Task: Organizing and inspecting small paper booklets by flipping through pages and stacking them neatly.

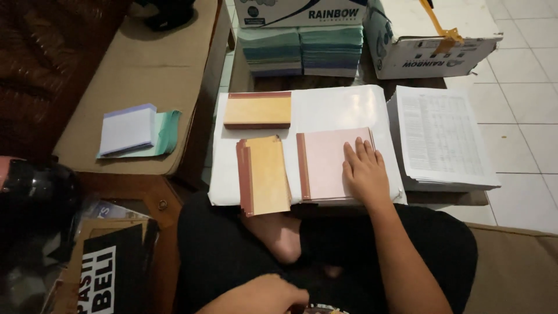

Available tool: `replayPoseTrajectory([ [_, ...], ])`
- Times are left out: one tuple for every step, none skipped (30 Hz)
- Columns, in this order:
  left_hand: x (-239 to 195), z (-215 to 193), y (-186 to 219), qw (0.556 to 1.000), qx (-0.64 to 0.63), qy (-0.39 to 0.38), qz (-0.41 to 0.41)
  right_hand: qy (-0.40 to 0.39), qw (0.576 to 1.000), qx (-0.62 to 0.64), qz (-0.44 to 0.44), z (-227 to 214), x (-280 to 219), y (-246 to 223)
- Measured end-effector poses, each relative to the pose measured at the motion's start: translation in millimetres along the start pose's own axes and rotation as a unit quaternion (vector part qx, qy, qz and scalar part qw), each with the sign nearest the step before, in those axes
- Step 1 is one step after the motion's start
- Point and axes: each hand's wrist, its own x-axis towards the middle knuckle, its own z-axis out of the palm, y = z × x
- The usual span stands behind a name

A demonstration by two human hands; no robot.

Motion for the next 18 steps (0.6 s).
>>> replayPoseTrajectory([
  [-7.0,-11.9,14.9,1.000,0.002,0.000,0.001,0.002,1.000,0.000,0.001,-5.6,-1.2,-3.5],
  [-14.1,-23.9,29.8,0.984,-0.127,-0.056,-0.111,-0.012,1.000,0.005,0.013,-11.2,-2.4,-7.1],
  [-21.3,-36.2,44.5,0.936,-0.252,-0.109,-0.221,-0.025,0.999,0.011,0.025,-16.4,-2.8,-11.1],
  [-16.2,-14.0,8.0,0.937,-0.249,-0.108,-0.221,-0.023,0.999,0.012,0.025,-15.0,-1.8,-11.5],
  [-9.9,9.0,-28.1,0.991,-0.100,0.070,-0.048,-0.021,0.999,0.012,0.025,-13.9,-2.1,-10.1],
  [-3.4,31.8,-64.8,0.960,0.057,0.242,0.131,-0.020,0.999,0.011,0.024,-12.4,-2.1,-8.8],
  [-7.8,14.9,-56.1,0.960,0.056,0.241,0.132,-0.021,0.999,0.010,0.025,-11.8,-2.2,-7.9],
  [-12.2,-2.4,-47.8,0.933,0.149,0.300,0.132,-0.019,0.999,0.004,0.026,-10.9,-2.0,-7.1],
  [-17.7,-20.3,-39.9,0.894,0.242,0.355,0.128,-0.016,1.000,-0.001,0.025,-9.2,-1.0,-7.8],
  [-8.5,-22.6,-36.2,0.894,0.242,0.354,0.128,-0.017,1.000,-0.001,0.025,-12.9,-1.7,-9.0],
  [-0.6,-25.0,-32.7,0.903,0.219,0.344,0.132,-0.016,1.000,0.005,0.025,-15.7,-2.5,-11.7],
  [7.8,-27.3,-29.3,0.912,0.196,0.333,0.136,-0.015,1.000,0.011,0.025,-18.4,-3.1,-14.0],
  [12.9,-36.5,-21.1,0.913,0.196,0.332,0.136,-0.016,0.999,0.011,0.026,-13.8,-1.9,-11.5],
  [18.6,-45.8,-13.2,0.950,0.104,0.277,0.098,0.005,1.000,0.012,0.012,-8.8,-0.3,-8.5],
  [24.5,-53.9,-4.8,0.975,0.009,0.211,0.062,0.024,1.000,0.011,0.002,-4.3,-3.3,-4.0],
  [43.5,-62.4,-8.2,0.977,0.006,0.205,0.064,0.021,1.000,0.010,0.008,-5.9,-1.6,-2.8],
  [63.2,-68.0,-10.5,0.952,0.023,0.293,0.086,-0.019,1.000,-0.002,0.008,-7.4,-1.5,-0.5],
  [83.0,-73.1,-12.4,0.919,0.039,0.377,0.110,-0.059,0.998,-0.013,0.009,-9.2,-1.5,1.8],
])
